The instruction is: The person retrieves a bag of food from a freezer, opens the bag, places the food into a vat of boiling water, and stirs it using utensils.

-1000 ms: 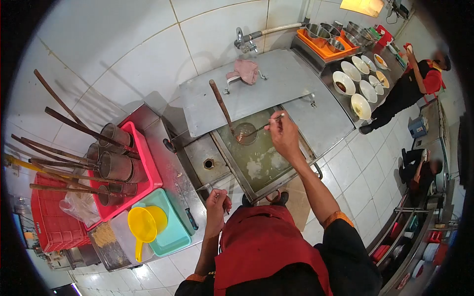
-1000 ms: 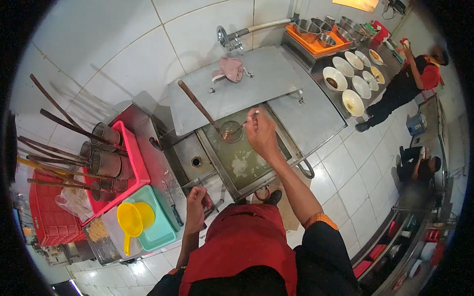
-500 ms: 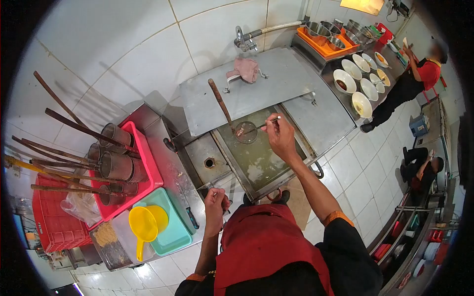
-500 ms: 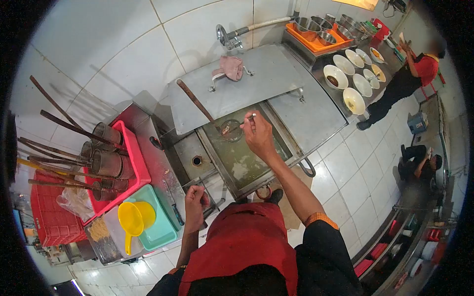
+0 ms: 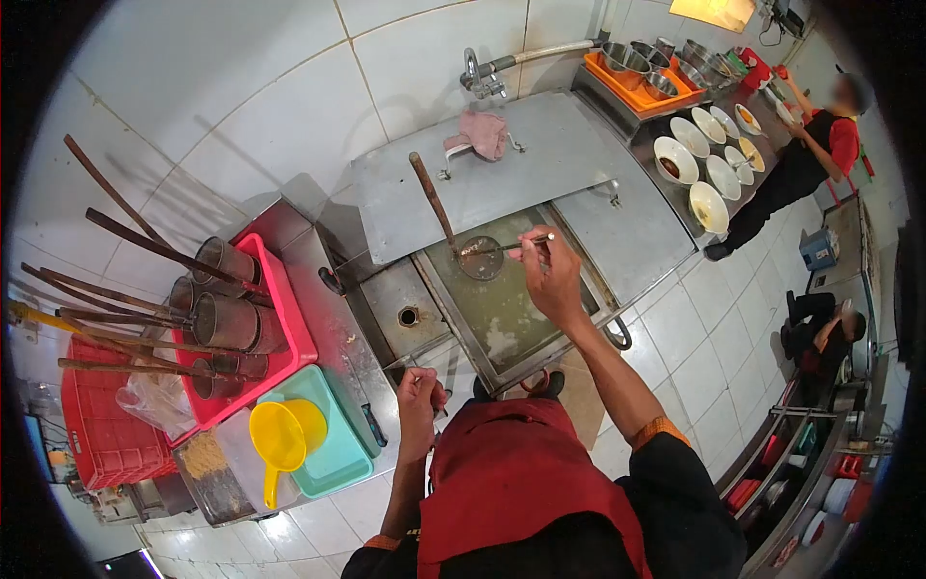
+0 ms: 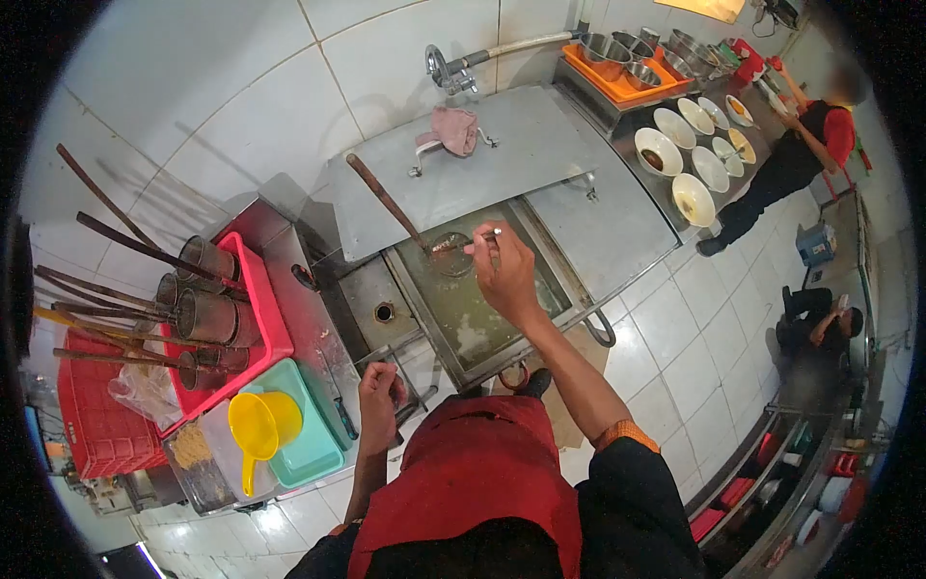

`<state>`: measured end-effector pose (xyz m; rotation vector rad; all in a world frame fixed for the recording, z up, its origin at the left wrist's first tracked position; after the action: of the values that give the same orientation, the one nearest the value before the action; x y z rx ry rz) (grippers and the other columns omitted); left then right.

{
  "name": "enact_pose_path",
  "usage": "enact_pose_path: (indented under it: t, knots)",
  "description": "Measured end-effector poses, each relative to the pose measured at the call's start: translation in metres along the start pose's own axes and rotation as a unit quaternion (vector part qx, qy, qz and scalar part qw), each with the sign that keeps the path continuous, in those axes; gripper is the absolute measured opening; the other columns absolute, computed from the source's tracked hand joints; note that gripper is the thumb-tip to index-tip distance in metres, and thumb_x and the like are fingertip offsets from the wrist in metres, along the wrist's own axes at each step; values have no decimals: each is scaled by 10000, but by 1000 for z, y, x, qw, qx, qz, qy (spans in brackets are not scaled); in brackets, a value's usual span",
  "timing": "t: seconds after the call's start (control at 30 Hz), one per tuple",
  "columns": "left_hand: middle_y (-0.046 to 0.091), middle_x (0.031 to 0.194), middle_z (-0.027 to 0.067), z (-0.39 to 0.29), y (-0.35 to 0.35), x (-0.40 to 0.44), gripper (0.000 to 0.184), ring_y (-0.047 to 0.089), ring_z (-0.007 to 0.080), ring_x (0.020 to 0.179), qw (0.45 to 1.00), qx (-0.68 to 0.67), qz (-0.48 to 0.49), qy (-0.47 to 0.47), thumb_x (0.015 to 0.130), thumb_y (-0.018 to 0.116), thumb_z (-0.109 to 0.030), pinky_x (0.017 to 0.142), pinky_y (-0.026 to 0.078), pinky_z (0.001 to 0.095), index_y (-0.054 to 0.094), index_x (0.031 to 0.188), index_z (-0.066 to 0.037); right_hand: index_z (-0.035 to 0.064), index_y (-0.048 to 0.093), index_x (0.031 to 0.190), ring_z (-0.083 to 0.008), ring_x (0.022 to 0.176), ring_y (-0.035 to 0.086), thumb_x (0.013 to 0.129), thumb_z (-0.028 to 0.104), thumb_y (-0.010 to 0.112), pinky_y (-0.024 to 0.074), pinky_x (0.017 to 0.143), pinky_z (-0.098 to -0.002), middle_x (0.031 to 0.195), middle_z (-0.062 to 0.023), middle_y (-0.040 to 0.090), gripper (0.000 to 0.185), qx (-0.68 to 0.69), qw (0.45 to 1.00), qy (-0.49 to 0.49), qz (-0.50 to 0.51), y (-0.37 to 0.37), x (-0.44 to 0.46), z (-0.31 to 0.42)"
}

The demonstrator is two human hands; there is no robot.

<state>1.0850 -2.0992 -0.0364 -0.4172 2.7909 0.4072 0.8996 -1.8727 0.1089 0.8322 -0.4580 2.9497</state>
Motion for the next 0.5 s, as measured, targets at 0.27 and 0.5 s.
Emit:
enact_pose_path:
  t: [0.27,0.5]
  knots:
    - [497,623,26,7,-7,2,230,405,89,475,1000,-11,2,4,1018,522,-261,456,351,254,552,926,-52,-29,541,1016,-234,773,717,947,19,537,565,641,-317,880,-149,617,85,-27,999,18,30,11,-5,-28]
    - [505,643,35,6,-16,0,219,402,94,490,999,-4,-35,4,1024,507,-249,477,366,264,562,959,-47,-26,542,1017,-248,775,713,936,4,543,560,640,-325,888,-152,620,86,-75,996,-41,-11,-6,-11,-3]
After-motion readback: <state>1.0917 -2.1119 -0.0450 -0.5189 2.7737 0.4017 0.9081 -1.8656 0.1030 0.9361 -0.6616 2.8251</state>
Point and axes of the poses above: each hand's wrist, its own x-axis towards the middle knuckle, its own y-axis out of the palm, z = x × y, the point moved 9 cm from there along x, towards the middle knuckle
